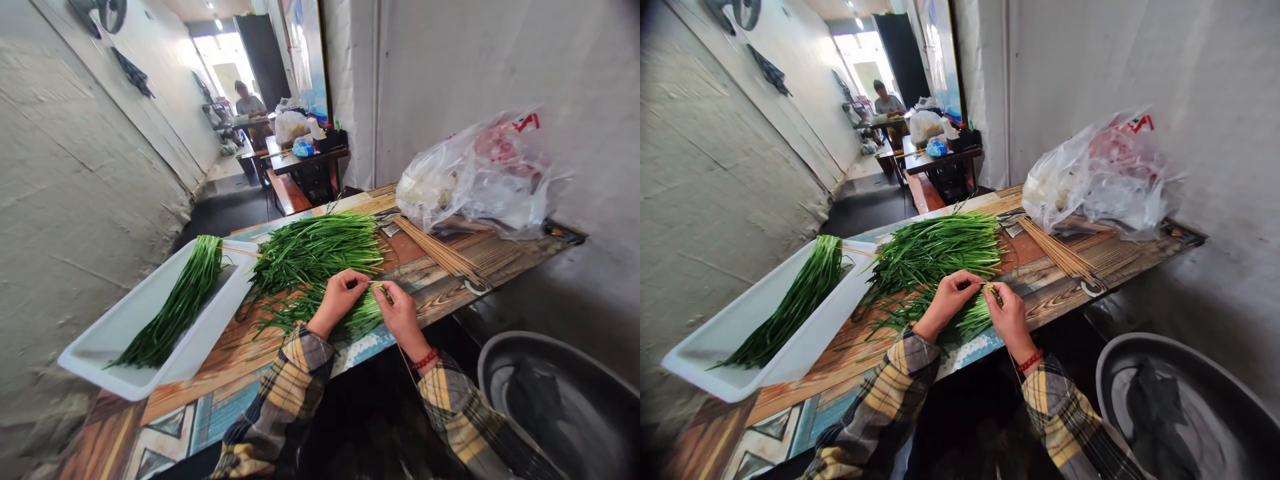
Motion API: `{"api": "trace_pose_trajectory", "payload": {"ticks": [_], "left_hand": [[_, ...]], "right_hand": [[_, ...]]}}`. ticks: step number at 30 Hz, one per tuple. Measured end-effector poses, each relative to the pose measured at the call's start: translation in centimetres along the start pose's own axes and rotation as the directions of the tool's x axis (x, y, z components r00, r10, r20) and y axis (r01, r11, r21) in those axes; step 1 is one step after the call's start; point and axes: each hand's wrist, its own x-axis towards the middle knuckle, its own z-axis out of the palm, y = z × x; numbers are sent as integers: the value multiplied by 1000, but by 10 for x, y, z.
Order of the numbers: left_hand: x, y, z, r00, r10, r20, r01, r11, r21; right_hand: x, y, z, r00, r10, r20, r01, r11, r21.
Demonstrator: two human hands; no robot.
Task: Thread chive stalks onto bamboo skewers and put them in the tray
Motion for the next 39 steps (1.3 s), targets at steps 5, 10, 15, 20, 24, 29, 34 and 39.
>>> {"api": "trace_pose_trajectory", "payload": {"ticks": [5, 10, 15, 20, 24, 29, 34, 39], "left_hand": [[-3, -2, 0, 999, 50, 12, -50, 999, -10], [-3, -3, 3, 997, 72, -6, -72, 997, -11], [-5, -2, 5, 999, 38, -31, -39, 999, -23], [-6, 1, 3, 996, 88, -14, -88, 996, 15], [-5, 2, 1, 995, 97, 0, -97, 995, 38], [-5, 0, 2, 999, 51, 1, -51, 998, -35], [-6, 0, 3, 999, 32, 12, -31, 998, -59], [-6, 0, 4, 999, 35, 27, -33, 997, -73]], "right_hand": [[-2, -1, -3, 1000, 3, 18, -3, 1000, 23], [-5, 5, -5, 999, 30, 16, -30, 1000, -9], [-8, 12, -4, 998, 66, 19, -66, 998, -2], [-9, 10, -5, 995, 90, 36, -90, 996, 10], [-9, 7, -6, 996, 90, 20, -90, 996, 12], [-8, 6, -5, 996, 88, 8, -89, 996, 23], [-8, 8, -6, 996, 87, 0, -87, 996, 4], [-8, 11, -6, 996, 85, 1, -85, 996, 1]]}}
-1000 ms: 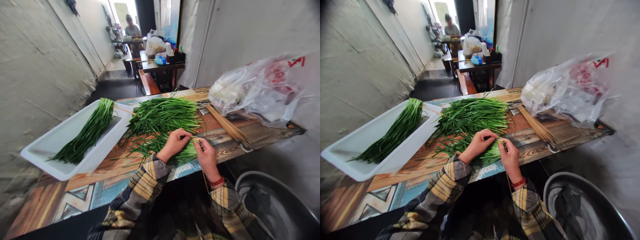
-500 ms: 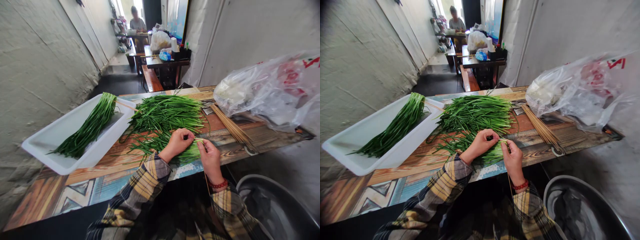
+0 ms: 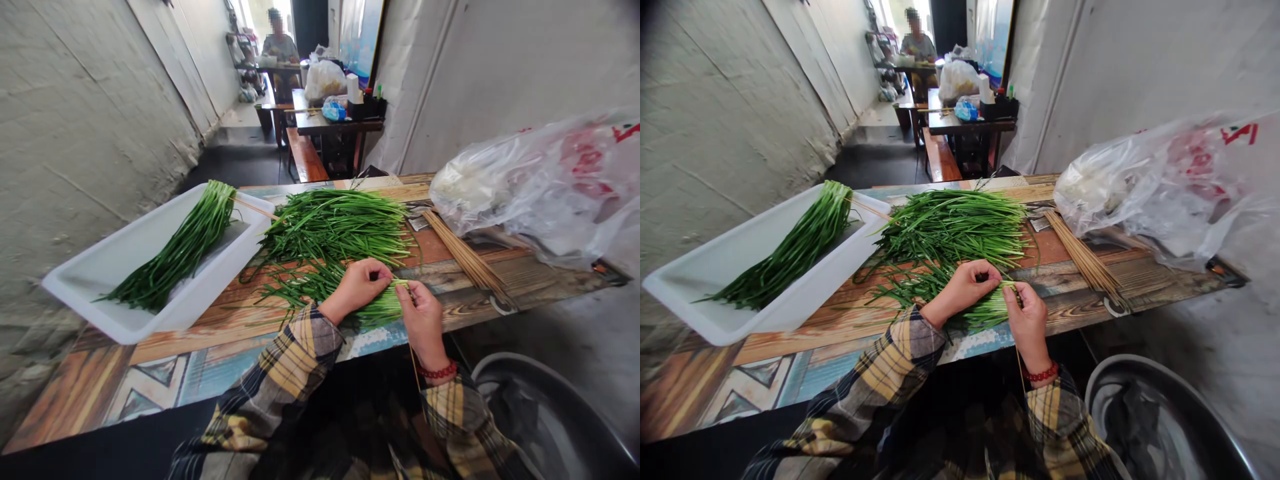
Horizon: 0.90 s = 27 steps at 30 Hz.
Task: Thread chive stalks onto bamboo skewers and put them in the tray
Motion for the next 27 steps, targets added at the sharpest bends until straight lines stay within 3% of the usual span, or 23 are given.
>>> {"api": "trace_pose_trajectory", "payload": {"ticks": [5, 10, 27], "left_hand": [[0, 0, 0, 1000, 2, 9, -2, 1000, -7], [0, -2, 0, 1000, 8, 12, -7, 999, -39], [1, -1, -1, 997, 69, 18, -70, 997, 38]], "right_hand": [[0, 2, 1, 999, 38, 1, -38, 999, 29], [1, -1, 4, 997, 71, 7, -72, 981, 178], [1, -5, 2, 1000, 7, 8, -8, 996, 90]]}}
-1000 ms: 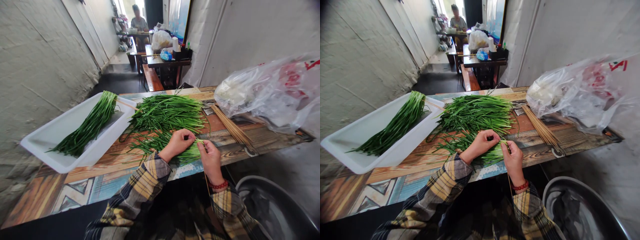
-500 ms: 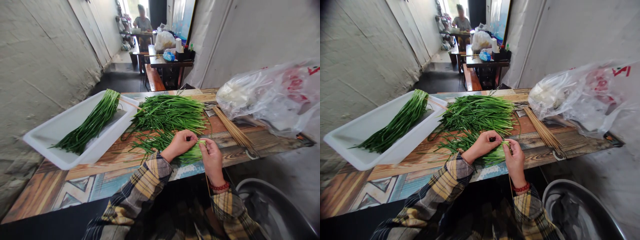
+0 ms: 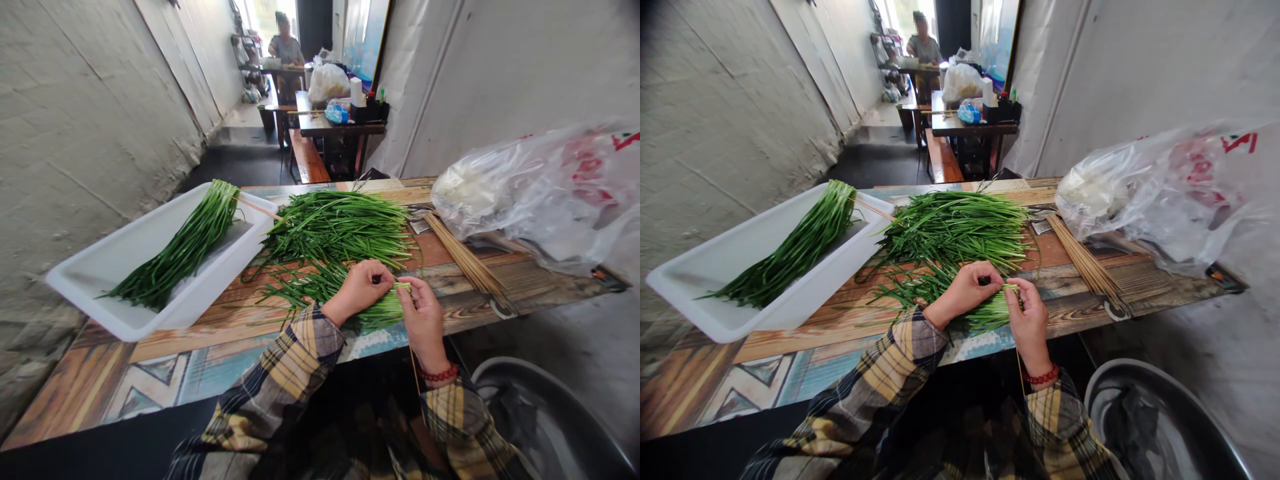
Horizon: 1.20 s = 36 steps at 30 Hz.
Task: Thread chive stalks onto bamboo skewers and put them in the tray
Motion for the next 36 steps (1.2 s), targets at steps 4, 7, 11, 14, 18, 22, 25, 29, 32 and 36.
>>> {"api": "trace_pose_trajectory", "payload": {"ticks": [4, 7, 11, 14, 18, 22, 25, 29, 32, 36], "left_hand": [[0, 0, 1, 999, 33, 11, -33, 999, 20], [-1, 1, 2, 999, 52, 10, -53, 995, 80], [-1, 4, 1, 997, 75, 34, -79, 990, 121], [0, 5, -3, 994, 66, 86, -69, 997, 39], [0, 4, -9, 987, -9, 161, 4, 1000, 31], [3, 2, -14, 970, -25, 241, 23, 1000, 9], [7, 3, -15, 978, -93, 187, 96, 995, -7], [15, 12, -16, 992, -112, 53, 113, 993, -23], [23, 21, -20, 995, -99, -15, 99, 994, -39], [29, 28, -27, 992, -108, -72, 100, 990, -101]], "right_hand": [[0, 0, 0, 1000, 4, 5, -4, 1000, 1], [0, 1, 0, 1000, -1, 1, 1, 1000, -23], [0, 2, 0, 1000, -18, 13, 18, 997, -73], [2, 4, 2, 999, -38, 20, 39, 998, -53], [6, 4, 4, 997, -58, 47, 59, 998, -19], [14, -7, 4, 991, -88, 103, 91, 996, -19], [23, -19, 3, 989, -76, 126, 82, 996, -44], [37, -32, 4, 991, -86, 103, 90, 995, -36], [50, -42, 4, 987, -136, 86, 143, 987, -76], [66, -54, 3, 966, -243, 93, 254, 958, -131]]}}
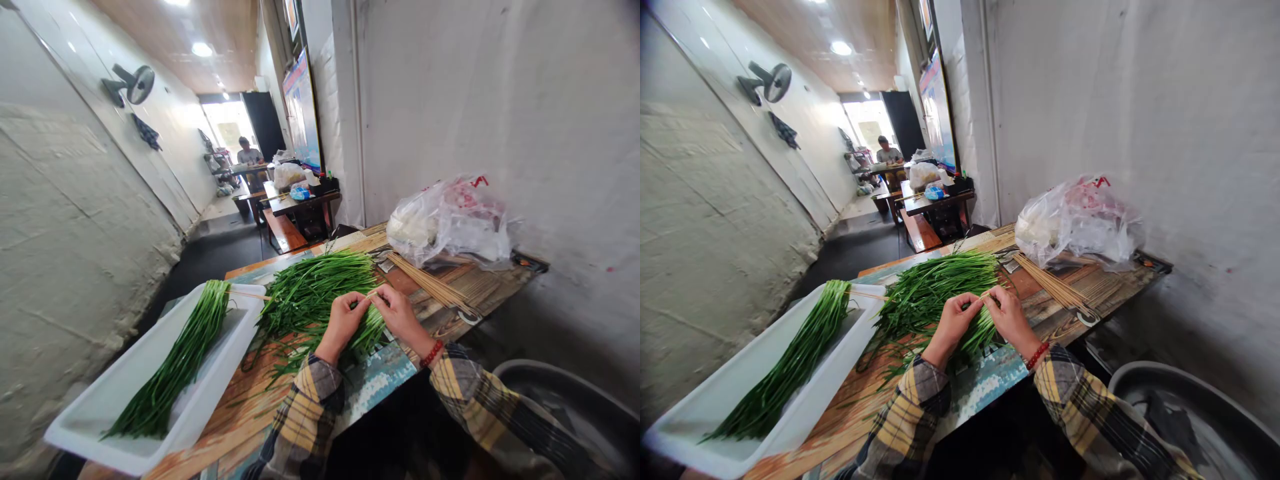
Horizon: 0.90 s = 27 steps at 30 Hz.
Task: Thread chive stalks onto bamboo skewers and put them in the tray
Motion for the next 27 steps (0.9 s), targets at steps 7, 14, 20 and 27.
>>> {"api": "trace_pose_trajectory", "payload": {"ticks": [7, 14, 20, 27], "left_hand": [[1, -8, -8, 995, -94, 27, 98, 974, -206], [6, -14, -14, 980, -171, -104, 128, 935, -331], [7, -18, -13, 976, -188, -108, 141, 929, -342], [6, -23, -11, 977, -212, -15, 197, 930, -310]], "right_hand": [[21, -11, -5, 985, -66, 161, 69, 998, -11], [25, -6, -36, 972, 18, 233, -16, 1000, -10], [-14, 16, -51, 936, 22, 352, 38, 986, -162], [-26, 29, -37, 963, -54, 263, 85, 990, -110]]}}
